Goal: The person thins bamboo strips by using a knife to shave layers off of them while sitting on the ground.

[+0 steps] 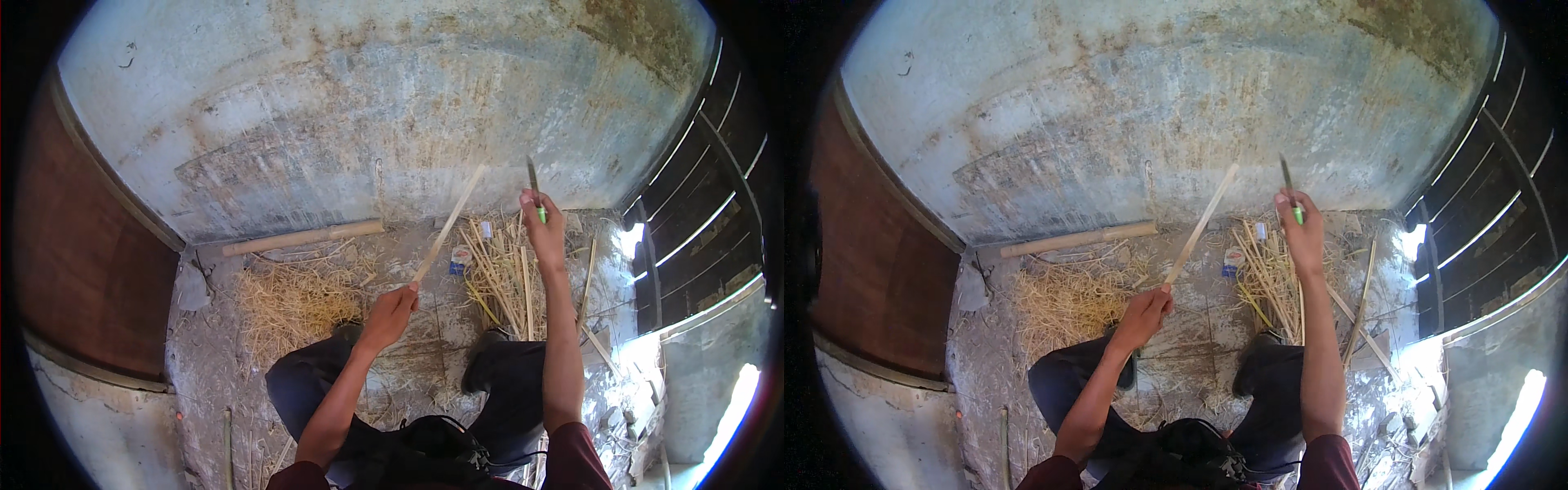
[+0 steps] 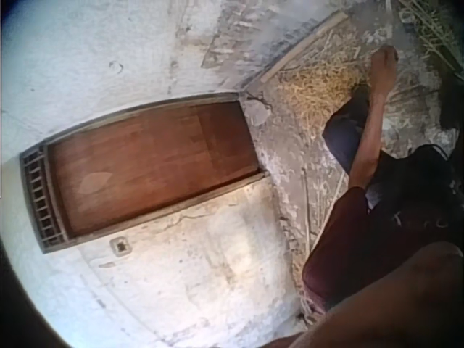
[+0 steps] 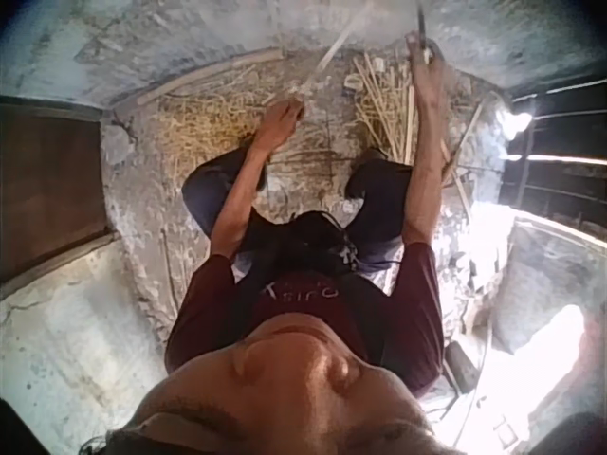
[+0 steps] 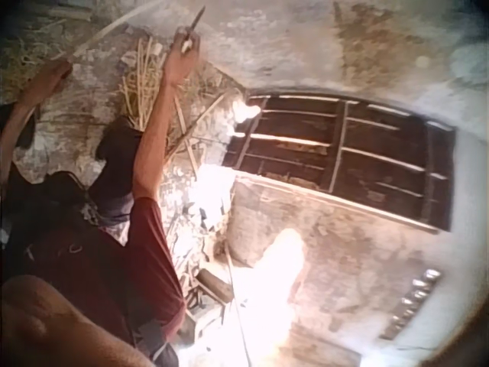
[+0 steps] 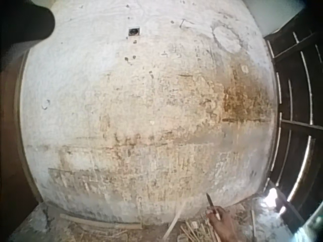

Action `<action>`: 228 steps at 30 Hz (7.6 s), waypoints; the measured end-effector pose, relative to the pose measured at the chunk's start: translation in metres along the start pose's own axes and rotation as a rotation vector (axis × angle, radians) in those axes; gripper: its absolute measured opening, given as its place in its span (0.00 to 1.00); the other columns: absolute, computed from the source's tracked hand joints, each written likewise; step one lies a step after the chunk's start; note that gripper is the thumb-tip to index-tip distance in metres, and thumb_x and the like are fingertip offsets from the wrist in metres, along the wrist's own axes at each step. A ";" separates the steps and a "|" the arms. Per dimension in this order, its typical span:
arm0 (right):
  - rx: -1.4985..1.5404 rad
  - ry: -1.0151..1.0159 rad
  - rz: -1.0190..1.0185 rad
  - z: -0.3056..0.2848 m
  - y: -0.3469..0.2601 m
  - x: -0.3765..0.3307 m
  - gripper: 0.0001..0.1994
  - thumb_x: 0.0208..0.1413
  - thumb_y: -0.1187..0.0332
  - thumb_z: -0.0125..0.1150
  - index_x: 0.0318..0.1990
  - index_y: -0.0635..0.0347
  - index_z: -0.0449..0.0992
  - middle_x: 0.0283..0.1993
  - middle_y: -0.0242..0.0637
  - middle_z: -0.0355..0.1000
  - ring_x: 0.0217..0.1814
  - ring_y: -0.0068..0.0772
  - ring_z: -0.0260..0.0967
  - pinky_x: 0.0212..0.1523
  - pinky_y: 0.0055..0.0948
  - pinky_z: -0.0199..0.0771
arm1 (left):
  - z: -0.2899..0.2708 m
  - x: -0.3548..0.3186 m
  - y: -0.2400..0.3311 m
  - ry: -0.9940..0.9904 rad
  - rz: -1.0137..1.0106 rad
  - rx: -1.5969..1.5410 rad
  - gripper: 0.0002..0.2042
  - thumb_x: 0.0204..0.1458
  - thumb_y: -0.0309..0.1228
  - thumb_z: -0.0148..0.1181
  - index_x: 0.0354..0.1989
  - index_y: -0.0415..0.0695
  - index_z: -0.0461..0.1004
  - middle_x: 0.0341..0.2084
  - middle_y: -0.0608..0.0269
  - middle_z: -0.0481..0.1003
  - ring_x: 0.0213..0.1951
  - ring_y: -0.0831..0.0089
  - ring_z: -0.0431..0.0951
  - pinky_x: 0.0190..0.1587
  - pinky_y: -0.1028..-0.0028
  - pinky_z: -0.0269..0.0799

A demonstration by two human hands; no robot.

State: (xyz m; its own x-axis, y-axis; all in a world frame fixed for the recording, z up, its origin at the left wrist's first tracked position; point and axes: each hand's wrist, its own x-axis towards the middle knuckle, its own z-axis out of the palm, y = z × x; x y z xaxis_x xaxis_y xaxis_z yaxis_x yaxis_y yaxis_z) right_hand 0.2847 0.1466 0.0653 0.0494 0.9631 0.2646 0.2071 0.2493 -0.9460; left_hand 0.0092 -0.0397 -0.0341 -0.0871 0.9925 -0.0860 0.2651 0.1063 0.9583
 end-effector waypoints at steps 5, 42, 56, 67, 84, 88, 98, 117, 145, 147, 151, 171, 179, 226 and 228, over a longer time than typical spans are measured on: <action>0.074 -0.054 -0.023 0.013 -0.003 -0.007 0.24 0.68 0.54 0.69 0.61 0.66 0.81 0.27 0.23 0.68 0.30 0.14 0.60 0.31 0.22 0.59 | 0.017 -0.002 0.005 -0.044 0.162 0.083 0.27 0.78 0.50 0.43 0.28 0.43 0.68 0.15 0.67 0.57 0.19 0.75 0.55 0.26 0.64 0.55; 0.086 0.029 -0.163 0.027 -0.009 -0.037 0.17 0.73 0.60 0.58 0.62 0.60 0.69 0.29 0.29 0.74 0.26 0.19 0.59 0.29 0.27 0.58 | 0.010 -0.004 0.015 -0.023 0.140 0.161 0.13 0.75 0.40 0.53 0.44 0.42 0.73 0.17 0.64 0.62 0.20 0.75 0.58 0.27 0.65 0.57; -0.316 -0.392 -0.628 0.054 -0.013 -0.088 0.12 0.66 0.63 0.70 0.50 0.54 0.75 0.38 0.40 0.83 0.34 0.50 0.82 0.32 0.43 0.78 | 0.008 -0.002 0.027 0.032 0.185 0.194 0.19 0.78 0.46 0.42 0.58 0.43 0.68 0.16 0.53 0.67 0.18 0.52 0.70 0.27 0.53 0.60; -0.320 -0.408 -0.672 0.068 -0.012 -0.095 0.10 0.63 0.65 0.73 0.42 0.56 0.77 0.34 0.38 0.82 0.30 0.47 0.81 0.30 0.43 0.77 | 0.010 0.007 -0.008 0.036 0.092 -0.003 0.27 0.79 0.52 0.36 0.41 0.42 0.75 0.15 0.60 0.60 0.18 0.66 0.59 0.27 0.59 0.57; -0.294 -0.356 -0.666 0.070 -0.012 -0.096 0.08 0.61 0.67 0.74 0.39 0.57 0.79 0.34 0.35 0.82 0.28 0.44 0.79 0.28 0.40 0.75 | 0.014 0.002 0.020 0.165 0.085 -0.061 0.32 0.78 0.56 0.34 0.31 0.40 0.70 0.19 0.64 0.61 0.23 0.68 0.59 0.31 0.59 0.56; -0.287 -0.365 -0.654 0.071 -0.013 -0.097 0.08 0.61 0.67 0.74 0.38 0.58 0.79 0.34 0.37 0.81 0.28 0.44 0.79 0.28 0.40 0.75 | 0.012 0.004 0.013 0.160 0.146 -0.009 0.30 0.78 0.54 0.39 0.30 0.40 0.68 0.18 0.64 0.59 0.22 0.69 0.58 0.29 0.60 0.55; -0.310 -0.392 -0.630 0.070 -0.010 -0.098 0.09 0.60 0.68 0.76 0.37 0.61 0.80 0.33 0.39 0.81 0.30 0.45 0.80 0.29 0.39 0.75 | 0.012 0.002 0.017 0.164 0.169 0.026 0.28 0.76 0.52 0.47 0.31 0.39 0.70 0.16 0.64 0.58 0.20 0.72 0.55 0.26 0.60 0.51; -0.180 -0.413 -0.656 0.076 -0.004 -0.098 0.08 0.59 0.70 0.75 0.35 0.61 0.79 0.33 0.40 0.81 0.27 0.45 0.79 0.27 0.38 0.74 | 0.022 -0.006 0.016 0.280 0.276 0.353 0.22 0.77 0.42 0.43 0.44 0.33 0.76 0.19 0.36 0.73 0.25 0.33 0.75 0.30 0.42 0.65; -0.281 -0.299 -0.712 0.076 0.016 -0.078 0.06 0.59 0.69 0.74 0.33 0.56 0.82 0.30 0.37 0.80 0.29 0.47 0.80 0.28 0.39 0.76 | 0.030 -0.004 0.015 0.349 0.268 0.531 0.18 0.76 0.37 0.47 0.42 0.34 0.75 0.18 0.35 0.75 0.23 0.35 0.78 0.25 0.44 0.71; -0.225 -0.098 -0.735 0.061 0.037 -0.047 0.07 0.60 0.64 0.74 0.34 0.54 0.81 0.30 0.38 0.79 0.24 0.50 0.77 0.24 0.42 0.73 | 0.027 -0.007 0.016 0.346 0.239 0.546 0.18 0.76 0.38 0.48 0.44 0.33 0.76 0.18 0.35 0.74 0.22 0.36 0.78 0.24 0.44 0.70; -0.566 0.052 -0.417 -0.004 0.026 -0.001 0.12 0.67 0.61 0.68 0.35 0.58 0.77 0.27 0.42 0.76 0.24 0.50 0.72 0.28 0.41 0.71 | 0.021 -0.019 0.029 0.342 0.237 0.514 0.19 0.76 0.39 0.48 0.44 0.33 0.76 0.17 0.38 0.72 0.19 0.38 0.74 0.23 0.46 0.66; -0.205 -0.237 -0.530 0.035 -0.011 -0.061 0.10 0.62 0.66 0.74 0.35 0.61 0.80 0.28 0.41 0.79 0.26 0.40 0.77 0.29 0.37 0.73 | 0.022 -0.009 0.024 0.051 0.118 0.003 0.25 0.78 0.52 0.42 0.44 0.43 0.78 0.16 0.73 0.57 0.17 0.82 0.55 0.23 0.67 0.51; -0.273 -0.322 -0.642 0.044 -0.018 -0.077 0.10 0.60 0.64 0.76 0.36 0.59 0.80 0.31 0.39 0.80 0.27 0.43 0.78 0.27 0.38 0.73 | 0.013 -0.007 0.032 0.023 -0.080 -0.342 0.29 0.77 0.55 0.41 0.41 0.42 0.79 0.19 0.76 0.55 0.20 0.83 0.52 0.27 0.71 0.54; -0.321 -0.265 -0.797 0.050 -0.014 -0.073 0.08 0.55 0.70 0.77 0.29 0.58 0.81 0.26 0.37 0.78 0.25 0.40 0.78 0.25 0.36 0.73 | 0.020 -0.004 0.010 0.187 0.156 -0.109 0.23 0.75 0.51 0.52 0.31 0.46 0.71 0.18 0.78 0.58 0.21 0.86 0.54 0.26 0.72 0.49; -0.341 -0.265 -0.794 0.047 -0.015 -0.071 0.08 0.55 0.70 0.77 0.29 0.58 0.81 0.26 0.36 0.78 0.25 0.40 0.78 0.25 0.36 0.73 | 0.021 -0.005 0.014 0.185 0.160 -0.125 0.23 0.75 0.51 0.52 0.31 0.46 0.71 0.18 0.78 0.58 0.21 0.86 0.54 0.26 0.72 0.49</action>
State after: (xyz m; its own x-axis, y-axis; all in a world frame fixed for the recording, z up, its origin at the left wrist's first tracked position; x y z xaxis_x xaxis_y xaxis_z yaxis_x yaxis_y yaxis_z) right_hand 0.2318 0.0798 0.0520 -0.4498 0.5224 0.7244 0.3646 0.8479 -0.3850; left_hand 0.0338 -0.0416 -0.0266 -0.2303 0.9670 0.1091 0.1697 -0.0705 0.9830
